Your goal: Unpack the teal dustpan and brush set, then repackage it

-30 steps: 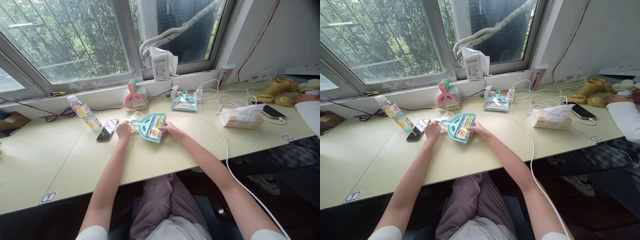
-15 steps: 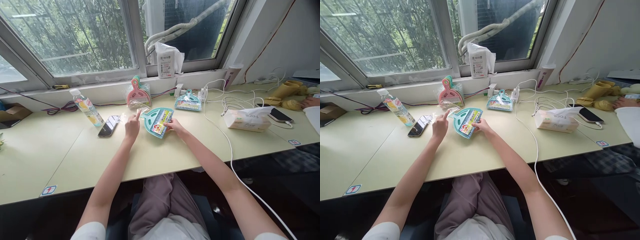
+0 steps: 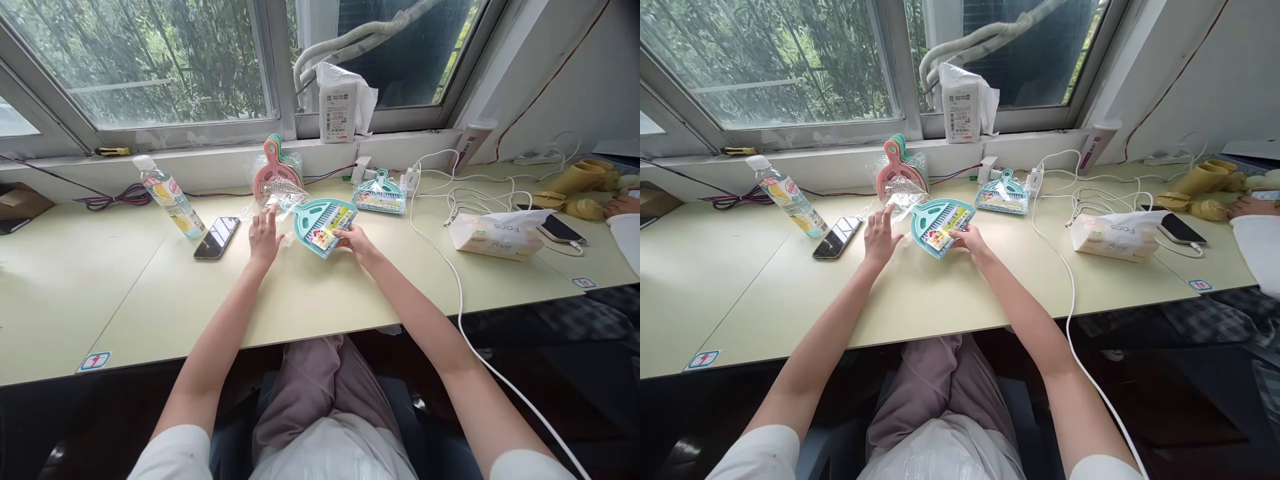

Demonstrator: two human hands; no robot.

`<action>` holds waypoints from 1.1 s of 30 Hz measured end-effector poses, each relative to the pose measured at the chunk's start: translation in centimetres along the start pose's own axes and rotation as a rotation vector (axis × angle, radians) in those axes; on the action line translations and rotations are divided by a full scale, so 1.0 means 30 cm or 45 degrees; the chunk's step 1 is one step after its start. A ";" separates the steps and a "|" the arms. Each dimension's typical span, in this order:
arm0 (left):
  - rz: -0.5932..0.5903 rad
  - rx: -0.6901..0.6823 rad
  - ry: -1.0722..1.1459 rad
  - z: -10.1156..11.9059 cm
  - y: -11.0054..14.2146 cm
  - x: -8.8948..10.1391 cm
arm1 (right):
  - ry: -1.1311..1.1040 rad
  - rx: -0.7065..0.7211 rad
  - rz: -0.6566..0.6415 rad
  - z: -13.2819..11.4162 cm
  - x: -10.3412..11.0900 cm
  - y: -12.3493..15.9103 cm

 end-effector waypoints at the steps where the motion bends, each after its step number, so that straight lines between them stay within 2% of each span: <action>1: -0.002 -0.001 0.012 -0.003 0.000 -0.009 | -0.004 -0.004 0.007 0.002 0.002 0.000; 7: -0.053 0.081 -0.016 -0.036 -0.006 -0.049 | 0.040 -0.010 -0.032 0.015 -0.019 0.009; 11: -0.061 0.008 -0.030 -0.022 -0.007 -0.045 | 0.111 0.049 -0.023 0.006 -0.038 0.024; 15: 0.065 -0.096 -0.013 0.014 -0.001 -0.018 | 0.136 0.120 -0.081 0.001 -0.050 0.026; 21: 0.273 -0.405 0.000 0.069 0.020 0.005 | 0.205 0.284 -0.144 0.010 -0.065 0.010; 25: 0.334 -0.424 0.054 0.086 0.033 0.031 | 0.209 0.312 -0.217 0.010 -0.085 0.021; 29: 0.302 -0.448 0.203 0.089 0.030 0.057 | 0.198 0.331 -0.240 0.002 -0.094 0.033; 33: 0.138 -0.583 0.397 0.108 0.029 0.042 | 0.155 0.361 -0.155 0.002 -0.086 0.027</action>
Point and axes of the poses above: each hand's wrist, its own y-axis away from the middle knuckle, its own x-axis out of the back of the hand, z = x × y, the point moved 4 cm from there along -y, towards the middle knuckle, and after that the axes turned 6 degrees about -y, right-handed, at the moved point
